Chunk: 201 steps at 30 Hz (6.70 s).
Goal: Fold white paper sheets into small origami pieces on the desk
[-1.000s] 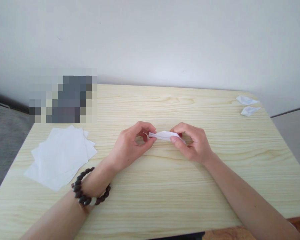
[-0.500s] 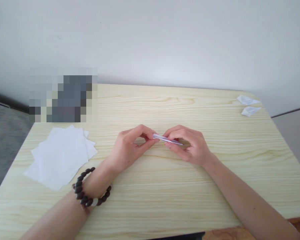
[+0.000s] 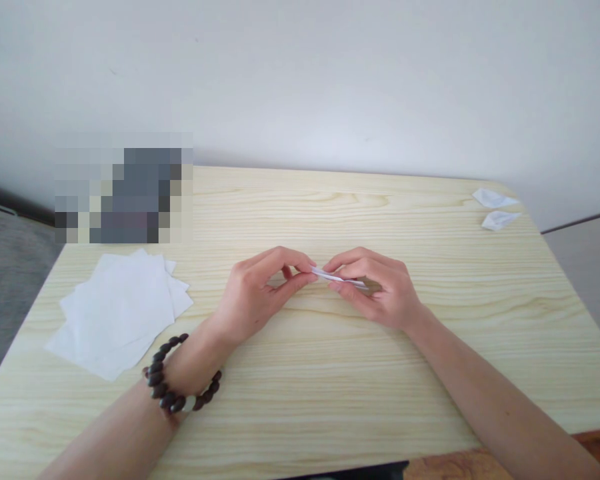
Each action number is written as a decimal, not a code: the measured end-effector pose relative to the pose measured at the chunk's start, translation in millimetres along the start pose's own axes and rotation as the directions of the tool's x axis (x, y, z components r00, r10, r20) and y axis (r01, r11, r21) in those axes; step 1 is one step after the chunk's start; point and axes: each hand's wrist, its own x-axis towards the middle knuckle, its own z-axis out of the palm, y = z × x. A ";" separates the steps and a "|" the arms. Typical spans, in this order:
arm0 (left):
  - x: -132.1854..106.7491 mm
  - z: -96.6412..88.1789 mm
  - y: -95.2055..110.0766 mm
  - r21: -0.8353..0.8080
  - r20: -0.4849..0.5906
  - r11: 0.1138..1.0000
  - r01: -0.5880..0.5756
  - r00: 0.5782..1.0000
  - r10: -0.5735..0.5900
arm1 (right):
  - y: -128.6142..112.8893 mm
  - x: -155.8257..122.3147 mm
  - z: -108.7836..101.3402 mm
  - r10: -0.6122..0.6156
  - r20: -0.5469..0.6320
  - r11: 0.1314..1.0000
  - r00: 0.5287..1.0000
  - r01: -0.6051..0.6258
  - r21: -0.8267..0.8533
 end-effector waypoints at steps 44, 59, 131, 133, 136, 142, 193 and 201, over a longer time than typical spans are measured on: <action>-3.1 -9.1 -1.6 0.269 0.021 0.919 -0.288 0.956 0.294 | -1.1 2.3 -0.5 0.604 0.080 0.687 0.793 -0.568 0.452; 5.8 -3.7 4.0 -0.171 0.170 0.929 0.329 0.938 -0.301 | -0.4 -0.8 1.2 0.465 -0.008 0.870 0.885 -0.455 0.189; 3.8 -4.3 3.8 -0.134 0.303 0.877 0.462 0.861 -0.408 | -4.5 1.3 5.3 0.224 -0.112 0.955 0.968 -0.241 -0.174; 3.9 -4.0 2.7 -0.143 0.310 0.873 0.465 0.859 -0.407 | -4.5 1.8 5.1 0.222 -0.114 0.956 0.968 -0.239 -0.171; 4.0 -3.9 1.8 -0.127 0.313 0.888 0.442 0.867 -0.387 | -4.6 2.0 4.4 0.221 -0.110 0.961 0.969 -0.236 -0.147; 4.3 -3.5 2.6 -0.038 0.310 0.965 0.258 0.921 -0.234 | -4.1 2.1 3.3 0.147 -0.067 0.986 0.987 -0.151 -0.067; 4.5 -5.9 -2.7 -0.338 0.266 0.852 0.399 0.909 -0.320 | -2.8 -2.4 4.1 0.441 0.021 0.891 0.897 -0.440 0.112; 5.1 -6.0 -2.9 -0.365 0.218 0.842 0.396 0.916 -0.336 | 0.0 1.4 2.8 0.212 -0.002 0.977 0.977 -0.212 -0.017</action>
